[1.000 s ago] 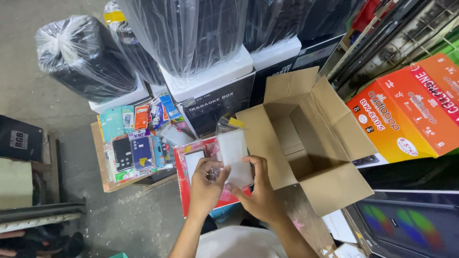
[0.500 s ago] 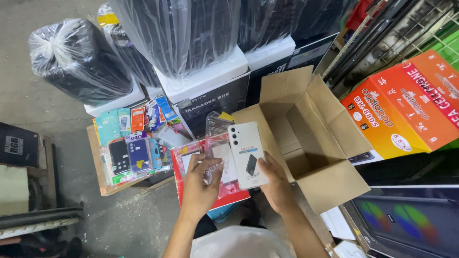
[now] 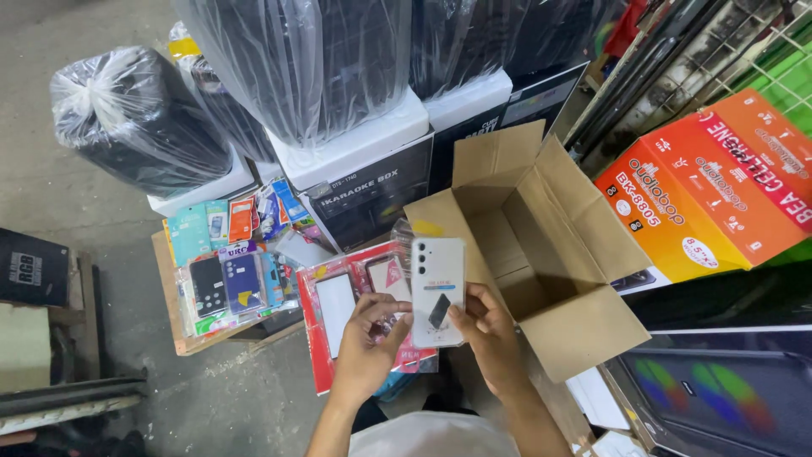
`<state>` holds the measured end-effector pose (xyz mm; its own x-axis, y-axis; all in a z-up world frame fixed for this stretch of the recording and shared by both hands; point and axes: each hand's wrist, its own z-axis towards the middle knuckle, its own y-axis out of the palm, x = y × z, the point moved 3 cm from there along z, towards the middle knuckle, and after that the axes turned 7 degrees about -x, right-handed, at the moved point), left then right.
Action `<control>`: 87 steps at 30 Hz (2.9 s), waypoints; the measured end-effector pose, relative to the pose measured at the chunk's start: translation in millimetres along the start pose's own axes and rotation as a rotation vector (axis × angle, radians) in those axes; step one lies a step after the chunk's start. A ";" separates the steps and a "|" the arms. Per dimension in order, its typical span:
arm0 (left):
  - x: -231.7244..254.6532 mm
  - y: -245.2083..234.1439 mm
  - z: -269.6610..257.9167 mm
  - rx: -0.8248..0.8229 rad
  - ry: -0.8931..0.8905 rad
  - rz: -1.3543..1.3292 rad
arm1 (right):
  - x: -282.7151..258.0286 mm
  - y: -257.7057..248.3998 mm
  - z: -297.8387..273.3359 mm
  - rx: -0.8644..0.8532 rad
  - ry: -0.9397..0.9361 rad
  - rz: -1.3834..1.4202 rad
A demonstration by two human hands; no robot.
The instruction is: Examining and unboxing various phone cases and accessories in a stockroom.
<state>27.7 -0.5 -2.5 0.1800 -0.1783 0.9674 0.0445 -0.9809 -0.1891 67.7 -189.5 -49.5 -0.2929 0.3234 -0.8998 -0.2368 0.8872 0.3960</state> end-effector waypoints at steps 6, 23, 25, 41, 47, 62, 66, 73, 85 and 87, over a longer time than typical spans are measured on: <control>-10.6 4.5 3.2 0.041 0.047 0.040 | -6.1 -8.0 20.8 0.010 -0.076 -0.069; -11.9 -23.2 27.0 0.221 0.119 -0.198 | -37.2 32.0 56.5 -0.066 -0.210 -0.127; -9.3 -26.5 23.8 0.239 0.107 -0.165 | -38.5 36.6 54.2 -0.044 -0.186 -0.148; 17.7 -24.6 0.7 0.200 0.191 -0.115 | -19.0 37.1 68.5 -0.282 -0.019 0.558; 7.5 -30.9 -1.0 0.240 0.135 -0.103 | -23.9 37.8 68.7 -0.412 0.000 0.723; -11.7 -23.8 35.3 0.189 0.113 -0.130 | -47.3 69.6 33.3 -0.086 -0.379 -0.113; -33.5 -16.9 50.5 0.040 0.131 -0.233 | -54.2 83.3 17.7 -0.160 -0.426 -0.216; -36.6 -9.9 66.8 -0.159 0.170 -0.414 | -77.1 106.9 5.6 -0.166 -0.393 -0.424; -27.6 -20.2 58.5 -0.088 0.229 -0.261 | -44.3 80.5 16.2 -0.144 -0.407 -0.239; -28.1 -27.6 55.5 -0.056 0.165 -0.280 | -27.6 60.1 26.7 -0.102 -0.408 -0.178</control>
<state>75.9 35.8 -33.9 0.0067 0.0937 0.9956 0.0151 -0.9955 0.0935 86.3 -136.3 -5.7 0.1443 0.2903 -0.9460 -0.3469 0.9102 0.2264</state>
